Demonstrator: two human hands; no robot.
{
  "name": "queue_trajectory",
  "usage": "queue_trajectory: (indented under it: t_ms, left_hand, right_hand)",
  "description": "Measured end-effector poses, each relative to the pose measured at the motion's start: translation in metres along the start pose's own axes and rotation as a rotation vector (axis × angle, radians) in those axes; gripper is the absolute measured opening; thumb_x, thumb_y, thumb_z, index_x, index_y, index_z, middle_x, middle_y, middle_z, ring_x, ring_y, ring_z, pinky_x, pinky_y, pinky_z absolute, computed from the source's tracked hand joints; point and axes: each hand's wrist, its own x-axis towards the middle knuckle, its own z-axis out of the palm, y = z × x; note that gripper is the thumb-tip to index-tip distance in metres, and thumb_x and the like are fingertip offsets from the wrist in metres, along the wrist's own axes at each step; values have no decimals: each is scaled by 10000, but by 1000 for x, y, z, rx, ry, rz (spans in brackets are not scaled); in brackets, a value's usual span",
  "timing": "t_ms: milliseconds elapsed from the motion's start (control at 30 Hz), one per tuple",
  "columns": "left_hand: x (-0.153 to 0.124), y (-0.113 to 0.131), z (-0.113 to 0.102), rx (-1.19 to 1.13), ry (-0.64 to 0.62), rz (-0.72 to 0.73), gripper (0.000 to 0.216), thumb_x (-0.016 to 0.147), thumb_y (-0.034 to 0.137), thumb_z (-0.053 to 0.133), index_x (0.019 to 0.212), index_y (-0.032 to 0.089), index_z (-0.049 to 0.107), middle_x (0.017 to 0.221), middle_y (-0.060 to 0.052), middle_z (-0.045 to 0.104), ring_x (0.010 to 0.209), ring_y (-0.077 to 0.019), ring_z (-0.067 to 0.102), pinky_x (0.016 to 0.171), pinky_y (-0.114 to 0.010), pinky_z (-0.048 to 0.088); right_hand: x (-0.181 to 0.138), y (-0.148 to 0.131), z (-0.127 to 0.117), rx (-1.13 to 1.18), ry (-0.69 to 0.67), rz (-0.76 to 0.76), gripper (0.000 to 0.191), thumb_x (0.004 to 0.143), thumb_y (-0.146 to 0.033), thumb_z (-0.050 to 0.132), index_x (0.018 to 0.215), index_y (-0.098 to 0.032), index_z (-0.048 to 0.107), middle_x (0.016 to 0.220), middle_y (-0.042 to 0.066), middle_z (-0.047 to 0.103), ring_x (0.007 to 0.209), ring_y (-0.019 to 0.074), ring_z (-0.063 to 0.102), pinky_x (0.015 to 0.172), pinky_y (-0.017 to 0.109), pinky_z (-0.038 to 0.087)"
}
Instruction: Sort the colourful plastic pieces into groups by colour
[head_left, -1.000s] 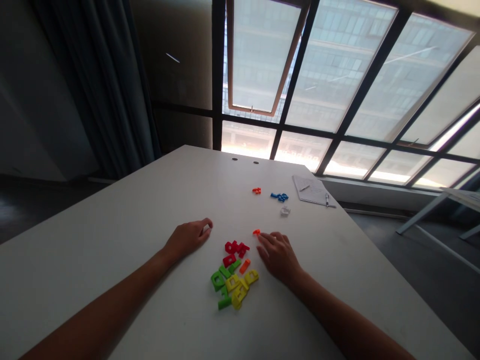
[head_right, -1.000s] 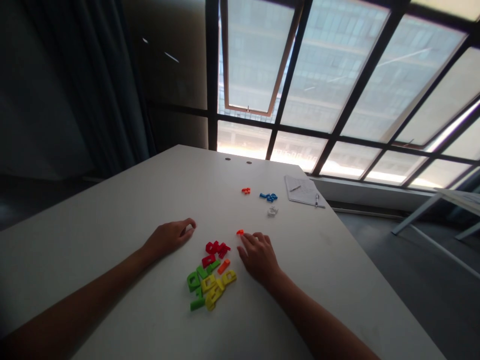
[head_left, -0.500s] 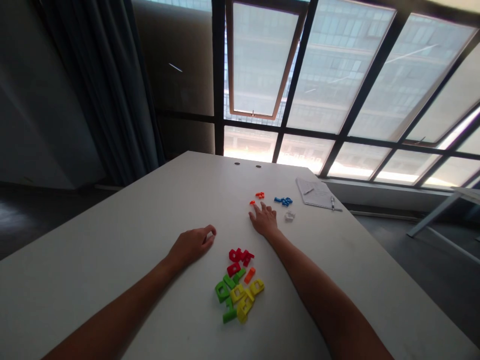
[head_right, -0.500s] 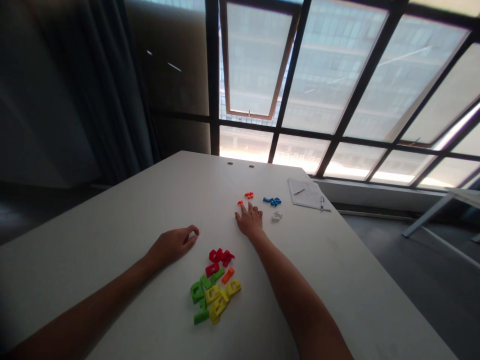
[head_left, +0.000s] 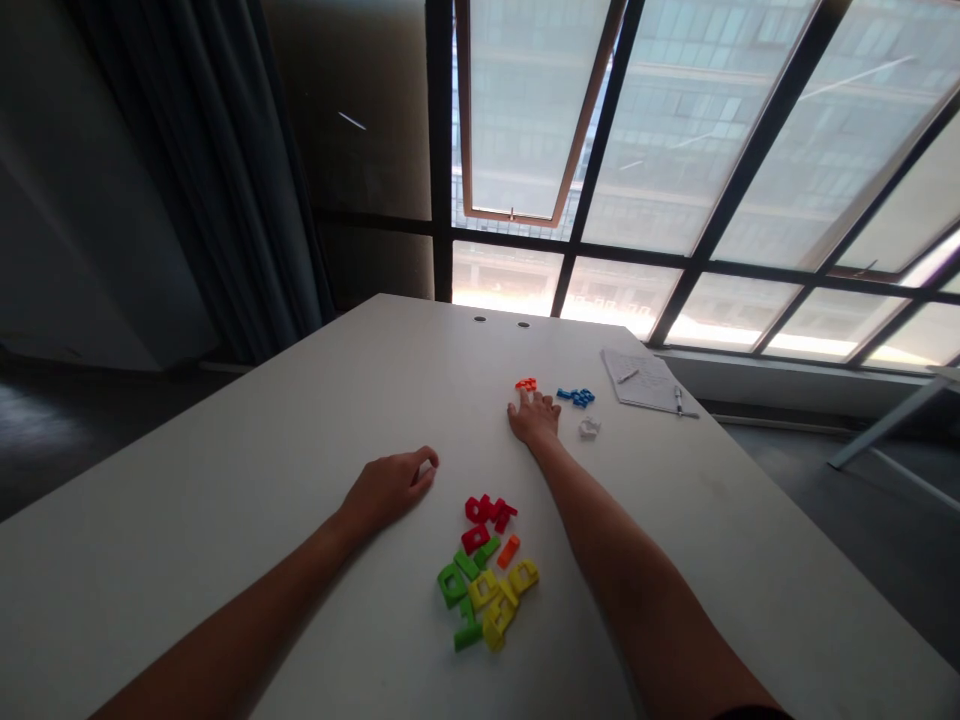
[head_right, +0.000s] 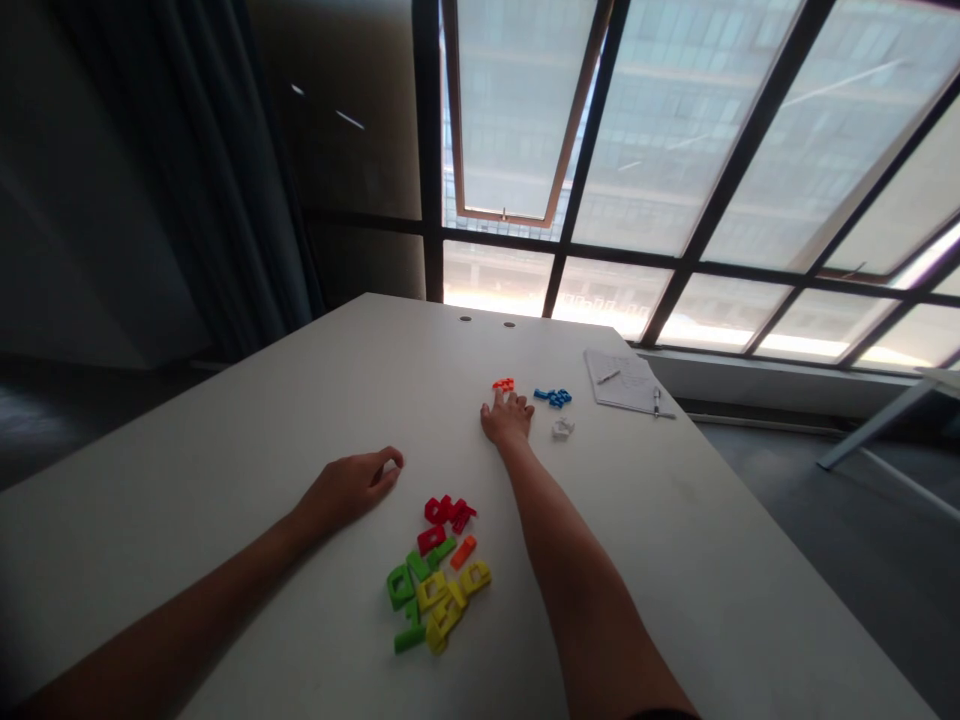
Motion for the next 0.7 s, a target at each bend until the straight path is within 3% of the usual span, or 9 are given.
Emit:
queue_trajectory:
  t_ms: [167, 267, 367, 500, 700]
  left_hand:
    - [-1, -1, 0, -10, 4, 12, 219, 963, 384, 481, 1078, 312, 653, 799, 24, 701, 718, -173, 640, 646, -273, 351]
    - [-2, -2, -1, -24, 9, 20, 223, 968, 390, 476, 1081, 320, 654, 797, 29, 699, 727, -173, 642, 656, -268, 355]
    - [-3, -4, 0, -39, 13, 26, 228, 970, 386, 471, 1084, 317, 656, 830, 26, 712, 739, -171, 647, 660, -266, 365]
    - [-2, -4, 1, -37, 9, 25, 239, 971, 387, 469, 1088, 305, 660, 833, 17, 714, 740, -172, 647, 662, -270, 375]
    - [-3, -3, 0, -32, 21, 35, 241, 972, 390, 474, 1097, 305, 662, 851, 10, 723, 755, -179, 652, 673, -281, 395]
  right_hand:
    - [-8, -1, -3, 37, 25, 8, 708, 1032, -495, 355, 1647, -179, 201, 1567, 189, 438, 1346, 344, 407, 1061, 481, 302]
    - [-25, 0, -4, 54, 51, -18, 662, 1031, -433, 390, 1601, -105, 316, 1539, 203, 477, 1354, 321, 433, 1102, 444, 306]
    - [-50, 7, -4, 41, 28, -141, 543, 1043, -396, 388, 1500, -120, 491, 1563, 183, 463, 1424, 301, 397, 1168, 426, 271]
    - [-92, 25, -8, 41, 21, -330, 505, 1047, -354, 399, 1482, -130, 524, 1560, 158, 481, 1464, 291, 383, 1222, 425, 247]
    - [-157, 54, -20, 160, 33, -485, 449, 1015, -295, 468, 1422, -162, 602, 1504, 131, 559, 1448, 278, 435, 1214, 454, 338]
